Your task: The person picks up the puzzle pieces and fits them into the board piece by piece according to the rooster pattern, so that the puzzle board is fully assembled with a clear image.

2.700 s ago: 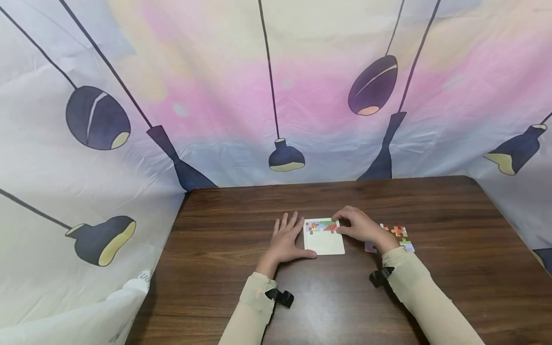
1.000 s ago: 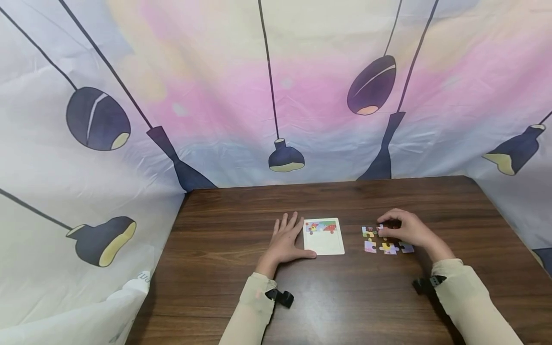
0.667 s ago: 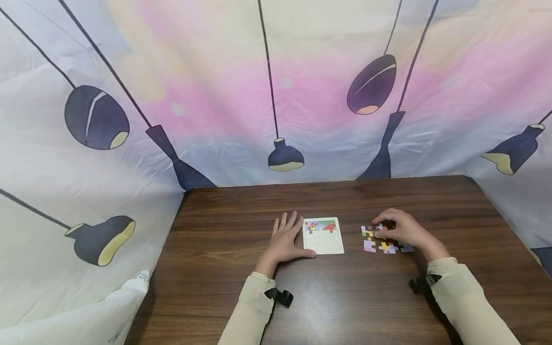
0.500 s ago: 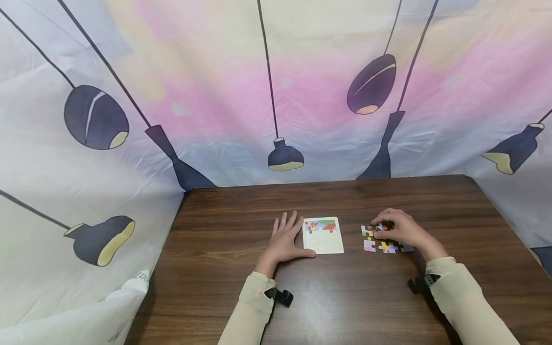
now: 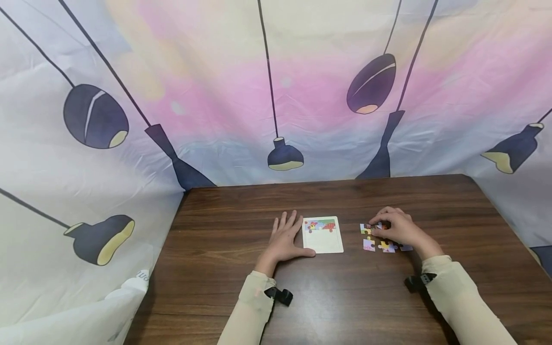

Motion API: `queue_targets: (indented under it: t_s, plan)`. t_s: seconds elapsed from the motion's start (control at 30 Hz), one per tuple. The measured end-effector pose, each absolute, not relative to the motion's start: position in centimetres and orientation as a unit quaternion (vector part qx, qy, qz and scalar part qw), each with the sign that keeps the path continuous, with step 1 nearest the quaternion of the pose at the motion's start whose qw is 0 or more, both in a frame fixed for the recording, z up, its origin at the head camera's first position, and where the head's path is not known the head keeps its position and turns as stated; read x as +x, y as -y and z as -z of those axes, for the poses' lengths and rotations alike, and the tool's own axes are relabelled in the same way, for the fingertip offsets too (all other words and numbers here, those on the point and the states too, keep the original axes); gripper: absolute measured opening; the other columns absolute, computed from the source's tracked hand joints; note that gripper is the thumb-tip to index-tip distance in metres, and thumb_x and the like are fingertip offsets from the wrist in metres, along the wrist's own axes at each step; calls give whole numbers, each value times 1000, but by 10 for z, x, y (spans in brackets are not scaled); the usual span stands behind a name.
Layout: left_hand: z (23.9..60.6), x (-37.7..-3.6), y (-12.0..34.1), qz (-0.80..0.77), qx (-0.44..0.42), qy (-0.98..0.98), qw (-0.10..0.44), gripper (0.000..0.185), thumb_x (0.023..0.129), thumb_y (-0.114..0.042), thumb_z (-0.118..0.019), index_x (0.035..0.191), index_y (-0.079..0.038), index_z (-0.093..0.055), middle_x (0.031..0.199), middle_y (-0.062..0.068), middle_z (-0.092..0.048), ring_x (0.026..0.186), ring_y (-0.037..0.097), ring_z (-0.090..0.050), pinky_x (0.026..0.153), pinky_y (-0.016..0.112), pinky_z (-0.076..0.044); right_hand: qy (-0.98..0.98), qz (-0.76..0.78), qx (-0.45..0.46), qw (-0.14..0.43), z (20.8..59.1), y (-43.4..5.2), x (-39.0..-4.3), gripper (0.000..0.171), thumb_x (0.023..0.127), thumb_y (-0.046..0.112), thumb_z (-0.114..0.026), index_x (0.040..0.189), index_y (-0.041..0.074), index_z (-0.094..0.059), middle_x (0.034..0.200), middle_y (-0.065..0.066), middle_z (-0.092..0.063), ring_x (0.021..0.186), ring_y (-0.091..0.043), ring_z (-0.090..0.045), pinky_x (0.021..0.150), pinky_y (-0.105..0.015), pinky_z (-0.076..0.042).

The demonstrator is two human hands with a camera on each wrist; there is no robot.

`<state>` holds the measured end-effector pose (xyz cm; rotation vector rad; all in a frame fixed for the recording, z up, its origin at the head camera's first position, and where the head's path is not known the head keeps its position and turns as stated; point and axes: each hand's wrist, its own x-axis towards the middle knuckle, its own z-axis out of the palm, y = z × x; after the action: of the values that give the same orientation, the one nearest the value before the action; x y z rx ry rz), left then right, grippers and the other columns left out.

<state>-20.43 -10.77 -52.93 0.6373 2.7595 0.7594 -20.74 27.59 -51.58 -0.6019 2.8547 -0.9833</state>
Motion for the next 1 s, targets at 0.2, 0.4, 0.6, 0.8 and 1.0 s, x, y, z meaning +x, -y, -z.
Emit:
queue_targets:
  t_s: [0.2, 0.4, 0.6, 0.8, 1.0]
  plan:
    - [531, -205, 108, -253, 219, -937, 103, 119, 80, -64, -85, 169, -13, -25, 177, 11, -9, 163, 35, 6, 129, 58, 3, -930, 310, -194, 30, 515, -274, -205, 29, 90, 24, -87, 116, 13, -80, 117, -12, -64, 113, -42, -53, 92, -69, -35]
    - [531, -205, 108, -254, 217, -937, 103, 119, 80, -64, -86, 169, -13, -25, 177, 11, -9, 163, 34, 6, 129, 58, 3, -933, 302, -196, 22, 514, -273, -205, 26, 92, 24, -85, 115, 15, -80, 115, -10, -65, 110, -39, -54, 88, -64, -35]
    - [532, -205, 108, -252, 217, -937, 102, 119, 80, -64, -85, 169, -13, -25, 177, 10, -9, 163, 34, 6, 129, 57, 3, -937, 290, -196, 19, 513, -271, -205, 31, 92, 25, -85, 119, 12, -79, 116, -12, -65, 111, -40, -55, 86, -62, -36]
    - [531, -204, 108, -257, 219, -936, 100, 118, 80, -64, -85, 169, -13, -26, 177, 10, -9, 163, 34, 6, 129, 57, 3, -940, 276, -199, 15, 511, -269, -205, 30, 90, 27, -86, 117, 13, -80, 116, -9, -66, 110, -38, -55, 84, -60, -36]
    - [530, -204, 108, -260, 219, -935, 101, 118, 81, -63, -85, 169, -13, -25, 177, 11, -9, 163, 35, 6, 129, 58, 3, -943, 263, -203, 7, 516, -269, -206, 26, 91, 25, -86, 113, 15, -80, 115, -7, -67, 109, -37, -57, 82, -59, -38]
